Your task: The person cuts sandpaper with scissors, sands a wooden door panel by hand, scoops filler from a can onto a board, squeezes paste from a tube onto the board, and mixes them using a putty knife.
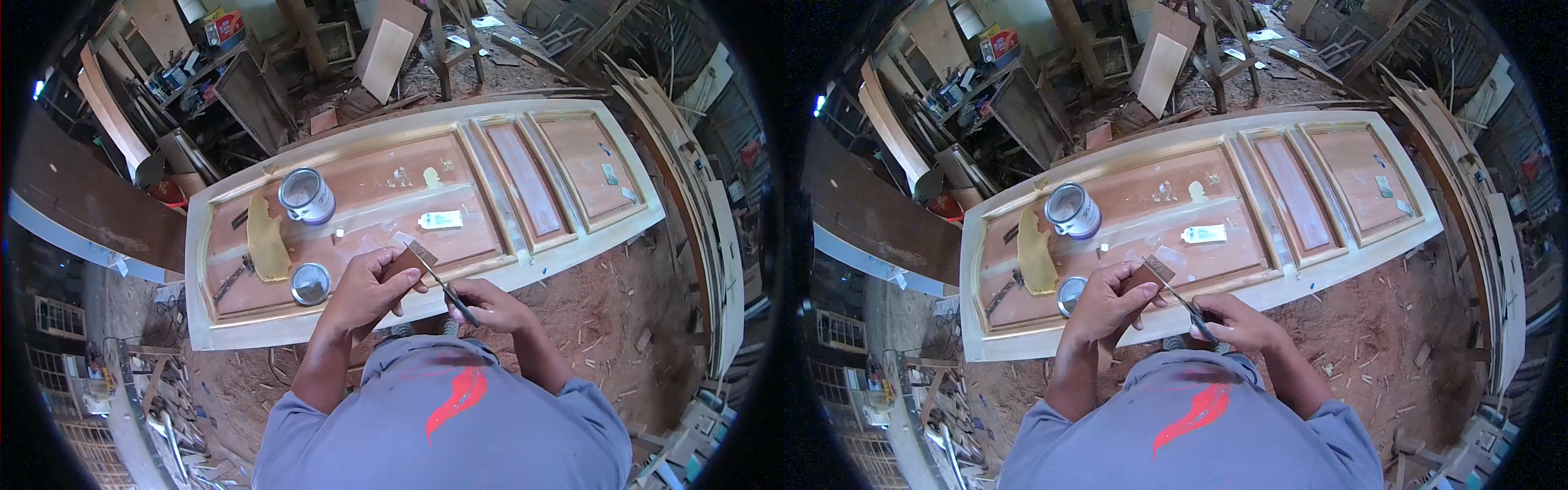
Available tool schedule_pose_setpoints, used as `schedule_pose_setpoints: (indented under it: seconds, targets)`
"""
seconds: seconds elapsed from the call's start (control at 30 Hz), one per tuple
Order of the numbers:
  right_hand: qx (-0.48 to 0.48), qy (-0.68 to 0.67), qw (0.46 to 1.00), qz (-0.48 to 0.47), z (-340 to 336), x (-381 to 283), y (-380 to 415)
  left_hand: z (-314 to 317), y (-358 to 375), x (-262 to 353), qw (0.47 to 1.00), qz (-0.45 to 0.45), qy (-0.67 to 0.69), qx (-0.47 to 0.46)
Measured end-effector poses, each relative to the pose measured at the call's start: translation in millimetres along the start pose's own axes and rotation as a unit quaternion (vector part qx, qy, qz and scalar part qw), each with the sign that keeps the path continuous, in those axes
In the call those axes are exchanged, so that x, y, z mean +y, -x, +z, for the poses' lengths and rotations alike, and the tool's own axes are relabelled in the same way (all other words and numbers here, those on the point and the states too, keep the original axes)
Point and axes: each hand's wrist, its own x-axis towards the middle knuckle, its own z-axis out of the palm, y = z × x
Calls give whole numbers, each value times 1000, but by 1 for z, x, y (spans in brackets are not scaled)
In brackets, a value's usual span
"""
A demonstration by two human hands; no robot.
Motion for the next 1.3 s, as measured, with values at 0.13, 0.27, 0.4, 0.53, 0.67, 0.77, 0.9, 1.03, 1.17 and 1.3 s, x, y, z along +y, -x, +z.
schedule_pose_setpoints:
  seconds: [0.13,0.27,0.4,0.53,0.67,0.77,0.9,1.03,1.17,1.3]
  targets:
    - [3,7,1000,8,11,1,-16,-18,3,-3,1000,8,-10,14]
    - [19,25,999,24,12,-2,-16,-19,-1,-11,1000,26,-4,16]
    - [15,41,999,24,9,1,-19,-24,-1,-7,999,15,-31,6]
    - [13,34,999,18,8,3,-20,-23,-2,-6,999,10,-27,16]
    - [3,30,999,41,4,0,-19,-23,-2,-4,1000,5,-24,16]
    - [-1,10,999,38,-4,-5,-13,-30,1,2,999,-13,-38,-2]
    - [-7,7,1000,0,-21,5,-2,-37,3,9,999,-13,-47,-16]
    - [-35,26,999,16,-18,-15,-9,-34,-1,10,997,-7,-56,-43]
    - [-42,10,999,24,-16,-22,-13,-35,0,13,998,-5,-45,-47]
    - [-41,3,999,29,-16,-23,-14,-38,-1,14,997,-12,-52,-61]
